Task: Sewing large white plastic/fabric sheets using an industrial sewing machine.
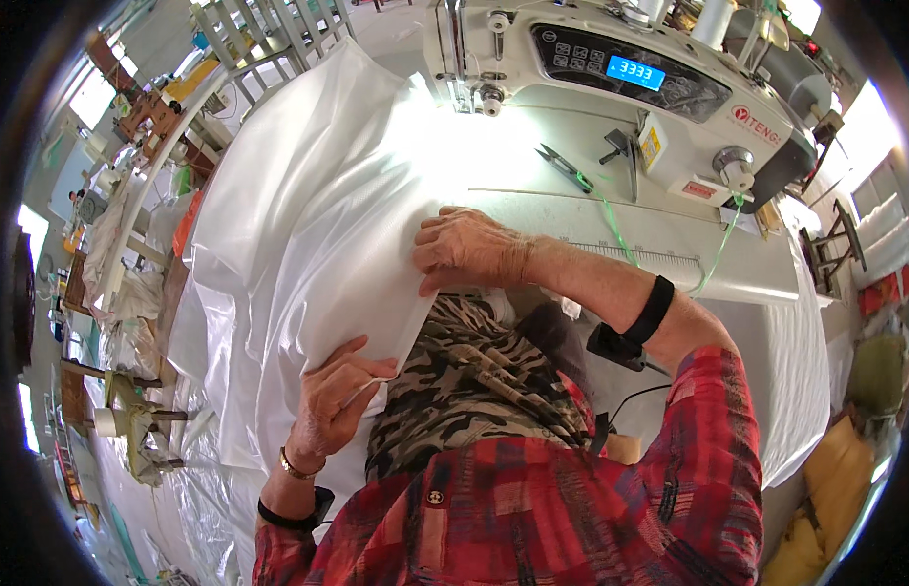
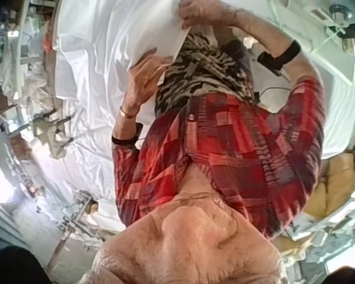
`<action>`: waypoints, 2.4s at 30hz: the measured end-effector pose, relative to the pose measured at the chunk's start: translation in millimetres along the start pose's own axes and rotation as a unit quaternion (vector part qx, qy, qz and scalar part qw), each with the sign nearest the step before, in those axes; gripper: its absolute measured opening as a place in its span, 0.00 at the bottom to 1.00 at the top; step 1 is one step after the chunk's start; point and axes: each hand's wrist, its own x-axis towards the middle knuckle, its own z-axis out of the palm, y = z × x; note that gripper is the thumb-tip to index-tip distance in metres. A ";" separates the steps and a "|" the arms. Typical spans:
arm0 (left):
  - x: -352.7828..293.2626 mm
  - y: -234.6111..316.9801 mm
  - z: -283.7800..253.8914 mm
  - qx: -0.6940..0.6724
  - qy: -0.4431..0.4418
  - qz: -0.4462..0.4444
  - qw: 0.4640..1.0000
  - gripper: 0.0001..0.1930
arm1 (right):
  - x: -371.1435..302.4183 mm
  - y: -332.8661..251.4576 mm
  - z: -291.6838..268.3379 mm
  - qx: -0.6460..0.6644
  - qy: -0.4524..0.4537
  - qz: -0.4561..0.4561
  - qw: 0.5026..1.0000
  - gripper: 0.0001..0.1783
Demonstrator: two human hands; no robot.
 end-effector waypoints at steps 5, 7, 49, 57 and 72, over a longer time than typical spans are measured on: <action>-4.8 -8.9 -2.8 -0.039 0.007 -0.022 0.999 0.05 | 3.8 21.7 -9.5 0.007 0.018 0.020 1.000 0.20; -5.6 -11.4 -3.8 -0.051 0.000 -0.027 0.998 0.05 | 6.1 31.1 -12.0 0.017 0.025 0.014 0.999 0.20; 87.2 -28.6 39.7 0.194 -0.091 0.153 0.965 0.04 | -17.6 49.9 -3.3 -0.167 0.165 0.322 0.917 0.27; 121.2 -27.1 45.8 0.252 -0.106 0.124 0.954 0.06 | -20.9 54.1 -2.4 -0.154 0.139 0.341 0.917 0.36; 139.1 -41.0 57.2 0.258 -0.019 0.106 0.960 0.04 | -33.7 32.3 -0.8 -0.105 0.281 0.281 0.912 0.22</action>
